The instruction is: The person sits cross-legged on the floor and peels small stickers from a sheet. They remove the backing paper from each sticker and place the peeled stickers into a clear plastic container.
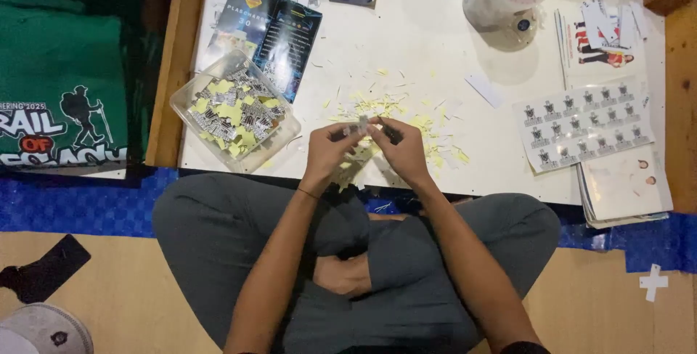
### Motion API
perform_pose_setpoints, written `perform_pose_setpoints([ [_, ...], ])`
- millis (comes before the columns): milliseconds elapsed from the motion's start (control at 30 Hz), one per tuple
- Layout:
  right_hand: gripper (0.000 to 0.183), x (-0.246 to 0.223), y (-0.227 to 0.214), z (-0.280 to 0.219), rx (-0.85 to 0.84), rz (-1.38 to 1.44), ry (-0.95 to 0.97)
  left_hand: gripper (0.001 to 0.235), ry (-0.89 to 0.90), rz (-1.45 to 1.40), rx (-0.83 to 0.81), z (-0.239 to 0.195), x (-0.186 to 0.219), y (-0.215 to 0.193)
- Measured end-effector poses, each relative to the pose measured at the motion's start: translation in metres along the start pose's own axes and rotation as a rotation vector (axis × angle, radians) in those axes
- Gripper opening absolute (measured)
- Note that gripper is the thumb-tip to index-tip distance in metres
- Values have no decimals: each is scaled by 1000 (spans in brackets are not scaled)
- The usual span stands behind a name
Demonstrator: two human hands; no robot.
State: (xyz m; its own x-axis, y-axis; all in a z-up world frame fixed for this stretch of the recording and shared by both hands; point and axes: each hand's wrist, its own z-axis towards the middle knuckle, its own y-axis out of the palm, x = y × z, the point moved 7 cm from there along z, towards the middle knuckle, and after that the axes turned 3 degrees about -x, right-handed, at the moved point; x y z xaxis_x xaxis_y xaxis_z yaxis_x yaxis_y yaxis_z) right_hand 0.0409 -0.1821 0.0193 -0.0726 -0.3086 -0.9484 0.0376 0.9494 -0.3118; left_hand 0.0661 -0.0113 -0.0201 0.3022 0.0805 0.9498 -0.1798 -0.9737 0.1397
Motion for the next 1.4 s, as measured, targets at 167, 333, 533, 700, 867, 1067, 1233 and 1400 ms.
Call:
perform_pose_setpoints([
  [167, 19, 7, -4, 0, 31, 23, 16, 42, -18, -28, -26, -3, -2, 8],
  [333, 21, -18, -22, -7, 45, -30, 2, 35, 101, -30, 107, -10, 22, -15],
  [533, 13, -36, -56, -11, 126, -168, -86, 15, 253, 322, 368, -26, 90, -92],
  [700, 13, -61, -82, -24, 233, -177, -160, 15, 543, 1134, 833, -34, 144, -162],
  [867, 11, -65, -109, -30, 294, -241, -240, 17, 499, 1181, 708, -2, 72, -202],
  [1067, 9, -41, -179, -40, 369, -343, -226, 25, 278, 1350, 597, -14, 63, -135],
  [1233, 10, 35, -276, -58, 516, -399, -159, 26, 362, 1217, 450, -56, 73, -45],
  [1400, 101, 192, -319, -44, 314, -556, 626, 20, 438, 1042, 336, -81, 32, 17],
])
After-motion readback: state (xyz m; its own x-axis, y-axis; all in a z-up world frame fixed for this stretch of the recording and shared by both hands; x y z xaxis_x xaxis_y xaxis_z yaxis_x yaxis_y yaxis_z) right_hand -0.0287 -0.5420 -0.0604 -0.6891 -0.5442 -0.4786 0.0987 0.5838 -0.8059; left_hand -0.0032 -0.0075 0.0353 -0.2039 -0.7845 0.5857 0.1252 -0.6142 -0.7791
